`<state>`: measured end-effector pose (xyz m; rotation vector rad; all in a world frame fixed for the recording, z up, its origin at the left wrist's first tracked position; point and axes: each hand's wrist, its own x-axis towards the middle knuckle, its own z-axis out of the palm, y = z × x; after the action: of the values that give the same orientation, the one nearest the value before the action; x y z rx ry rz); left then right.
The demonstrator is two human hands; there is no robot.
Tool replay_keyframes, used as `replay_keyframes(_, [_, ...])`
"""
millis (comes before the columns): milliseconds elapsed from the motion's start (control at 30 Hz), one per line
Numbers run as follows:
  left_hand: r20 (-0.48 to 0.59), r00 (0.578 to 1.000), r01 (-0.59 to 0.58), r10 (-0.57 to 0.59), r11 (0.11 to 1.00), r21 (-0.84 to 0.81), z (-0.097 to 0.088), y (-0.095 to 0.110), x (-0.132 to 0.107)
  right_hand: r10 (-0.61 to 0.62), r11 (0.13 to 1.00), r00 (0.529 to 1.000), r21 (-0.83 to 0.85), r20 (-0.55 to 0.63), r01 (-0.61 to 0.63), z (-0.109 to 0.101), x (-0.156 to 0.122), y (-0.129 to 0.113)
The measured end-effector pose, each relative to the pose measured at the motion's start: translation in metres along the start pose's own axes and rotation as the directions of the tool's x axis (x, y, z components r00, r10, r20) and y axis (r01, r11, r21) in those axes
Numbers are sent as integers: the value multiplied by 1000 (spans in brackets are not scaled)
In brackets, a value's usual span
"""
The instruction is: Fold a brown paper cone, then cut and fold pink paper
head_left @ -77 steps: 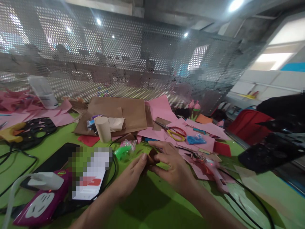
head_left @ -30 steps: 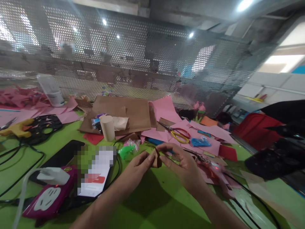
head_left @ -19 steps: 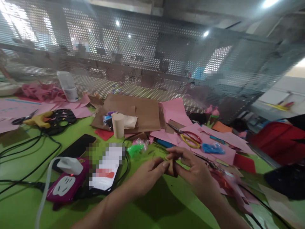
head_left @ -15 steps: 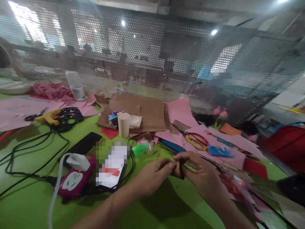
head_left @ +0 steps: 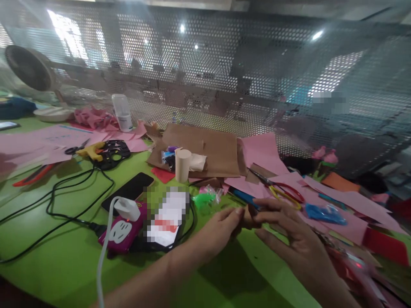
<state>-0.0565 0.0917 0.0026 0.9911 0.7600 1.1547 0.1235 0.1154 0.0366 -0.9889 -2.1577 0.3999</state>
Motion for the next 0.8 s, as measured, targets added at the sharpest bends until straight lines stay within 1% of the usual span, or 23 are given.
replay_keyframes(100, [17,1000,15,-15,1000,-11,0,-3,1,-19,1000,1000,-19,2,19,3,1,3])
replay_keyframes(300, [53,999,3,-4,1000,17,-3,-12,3,-4,998,999,-60,-35,2,2,1,8])
replay_keyframes(433, [53,998,19,-18,1000,-20,-2,-8,2,-21,997,999,-71,-37,19,2,-1,10])
replay_keyframes(533, [23,999,27,-26,998,-57,0,-4,2,-46,996,999,-72,-12,45,3,-2,11])
replay_keyframes(600, [11,1000,28,-27,998,-52,1,-3,2,-55,996,998,-72,-5,54,4,-2,11])
replay_keyframes(700, [23,1000,21,-20,999,-35,1,-3,2,-65,996,998,-62,-11,64,4,-1,12])
replay_keyframes(800, [37,999,35,-33,998,-57,0,-5,2,-42,998,999,-58,-26,41,4,-1,12])
